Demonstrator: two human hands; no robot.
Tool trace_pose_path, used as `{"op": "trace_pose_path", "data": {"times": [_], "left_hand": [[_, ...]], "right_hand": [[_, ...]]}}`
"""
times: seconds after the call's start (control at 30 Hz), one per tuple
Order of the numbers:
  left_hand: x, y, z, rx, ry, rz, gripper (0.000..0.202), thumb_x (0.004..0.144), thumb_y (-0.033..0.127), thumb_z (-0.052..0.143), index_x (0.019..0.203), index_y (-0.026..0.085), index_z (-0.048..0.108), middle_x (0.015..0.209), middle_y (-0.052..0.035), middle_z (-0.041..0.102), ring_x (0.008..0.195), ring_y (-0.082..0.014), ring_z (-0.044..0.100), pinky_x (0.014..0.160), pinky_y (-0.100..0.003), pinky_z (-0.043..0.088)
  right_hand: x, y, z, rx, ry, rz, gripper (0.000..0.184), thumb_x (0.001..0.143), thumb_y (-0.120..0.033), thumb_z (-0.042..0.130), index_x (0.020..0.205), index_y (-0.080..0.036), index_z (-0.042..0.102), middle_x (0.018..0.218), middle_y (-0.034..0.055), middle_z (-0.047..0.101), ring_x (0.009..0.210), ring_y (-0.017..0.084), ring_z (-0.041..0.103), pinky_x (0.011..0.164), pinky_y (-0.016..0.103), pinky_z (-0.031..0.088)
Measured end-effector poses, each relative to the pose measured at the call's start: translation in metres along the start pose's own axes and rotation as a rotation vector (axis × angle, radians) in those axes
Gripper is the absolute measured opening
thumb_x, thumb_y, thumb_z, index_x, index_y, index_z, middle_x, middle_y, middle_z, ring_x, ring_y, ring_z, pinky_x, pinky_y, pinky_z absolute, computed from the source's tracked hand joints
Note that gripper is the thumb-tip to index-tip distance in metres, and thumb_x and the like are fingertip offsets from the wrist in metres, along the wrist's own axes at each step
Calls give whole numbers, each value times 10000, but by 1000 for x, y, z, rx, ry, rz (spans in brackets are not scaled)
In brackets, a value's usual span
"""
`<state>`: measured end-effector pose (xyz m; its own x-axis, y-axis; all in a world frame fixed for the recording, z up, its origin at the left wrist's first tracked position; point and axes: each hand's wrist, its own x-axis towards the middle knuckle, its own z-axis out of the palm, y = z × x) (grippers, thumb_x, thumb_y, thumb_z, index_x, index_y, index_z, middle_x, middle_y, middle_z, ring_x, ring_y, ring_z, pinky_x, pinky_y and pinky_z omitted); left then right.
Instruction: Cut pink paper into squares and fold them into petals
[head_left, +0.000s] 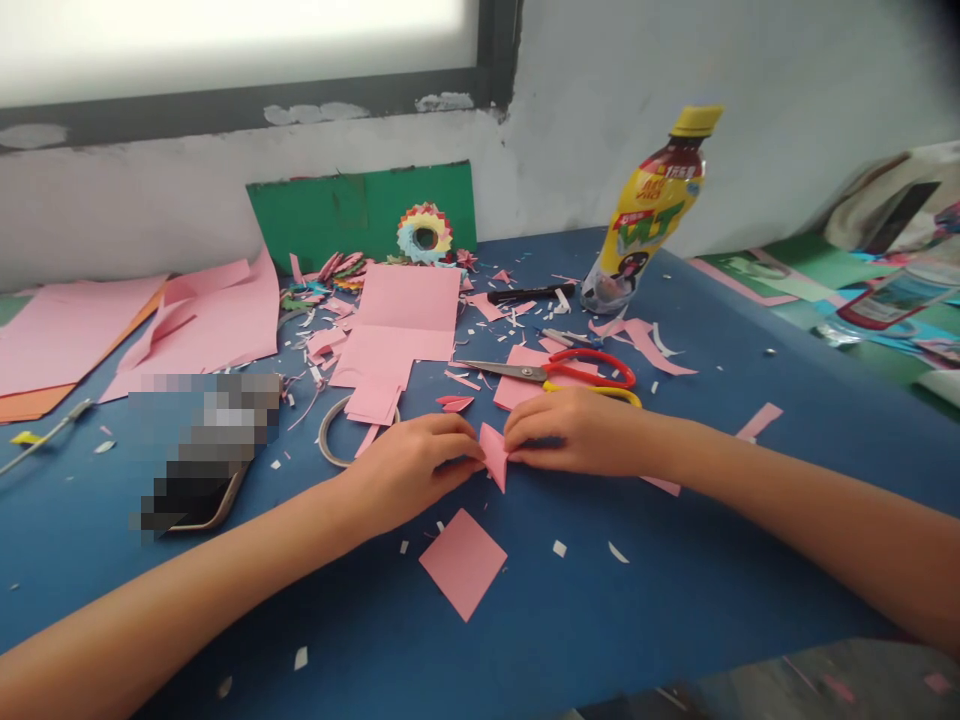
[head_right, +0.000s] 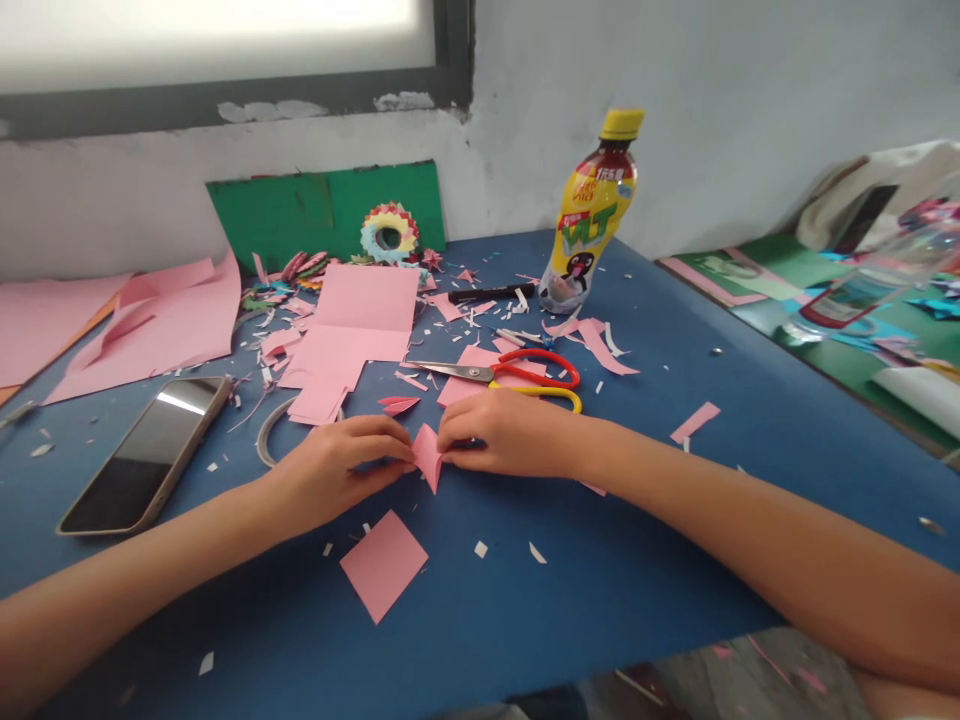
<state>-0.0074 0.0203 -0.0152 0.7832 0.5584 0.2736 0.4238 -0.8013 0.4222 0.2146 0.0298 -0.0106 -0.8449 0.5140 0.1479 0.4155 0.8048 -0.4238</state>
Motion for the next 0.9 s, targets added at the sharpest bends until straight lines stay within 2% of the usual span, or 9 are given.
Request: {"op": "trace_pose_path", "data": {"times": [0.17, 0.33, 0.43, 0.5, 0.57, 0.73, 0.83, 0.9], "left_hand": [[-2, -2, 7, -34, 39, 12, 144, 823, 152, 514, 847, 160, 656, 866, -58, 676, 821, -159, 625, 732, -239, 498], [-4, 2, 16, -90, 89, -193, 164, 771, 135, 573, 924, 173, 618, 838, -26, 679, 742, -149, 631, 662, -242, 496], [-5, 4, 20, -97, 110, -275, 101, 762, 189, 609, 861, 167, 615, 795, -23, 658, 713, -150, 614, 640, -249, 485], [-5, 3, 21, -89, 100, -261, 58, 778, 218, 605, 786, 164, 624, 780, -32, 634, 730, -155, 597, 655, -259, 477], [-4, 3, 21, -101, 103, -242, 72, 802, 211, 576, 778, 167, 628, 791, -36, 616, 762, -158, 586, 677, -265, 473], [-3, 6, 16, -239, 267, -323, 85, 841, 201, 509, 855, 176, 589, 944, -48, 593, 753, -122, 585, 617, -225, 474], [-3, 9, 16, -397, 315, -419, 103, 854, 250, 496, 867, 179, 570, 796, -15, 614, 631, -99, 586, 528, -194, 469], [-2, 10, 17, -522, 343, -447, 105, 836, 266, 526, 857, 175, 574, 723, -3, 622, 613, -104, 601, 529, -193, 487]], "right_hand": [[1, -4, 8, -23, 55, -9, 185, 849, -162, 469, 862, -160, 654, 906, 65, 654, 832, 150, 596, 737, 249, 446], [5, -10, 15, 114, 157, 154, 200, 792, -163, 552, 983, -162, 612, 832, 31, 662, 740, 125, 603, 674, 219, 450], [6, -11, 18, 150, 205, 180, 93, 779, -183, 577, 841, -161, 643, 775, 24, 645, 694, 115, 586, 641, 212, 436], [7, -11, 21, 133, 208, 157, 86, 785, -191, 579, 763, -162, 657, 762, 30, 632, 686, 116, 575, 633, 220, 424], [6, -11, 22, 116, 230, 159, 97, 794, -208, 580, 774, -167, 667, 752, 29, 627, 676, 117, 571, 626, 229, 416], [6, -12, 22, 171, 432, 199, 124, 815, -248, 572, 853, -189, 674, 811, 32, 617, 727, 123, 567, 641, 240, 424], [7, -14, 23, 249, 546, 224, 111, 803, -248, 586, 842, -208, 682, 865, 38, 585, 751, 124, 552, 584, 227, 424], [7, -17, 25, 305, 600, 257, 109, 796, -260, 594, 832, -218, 688, 832, 30, 577, 719, 118, 542, 537, 220, 415]]}}
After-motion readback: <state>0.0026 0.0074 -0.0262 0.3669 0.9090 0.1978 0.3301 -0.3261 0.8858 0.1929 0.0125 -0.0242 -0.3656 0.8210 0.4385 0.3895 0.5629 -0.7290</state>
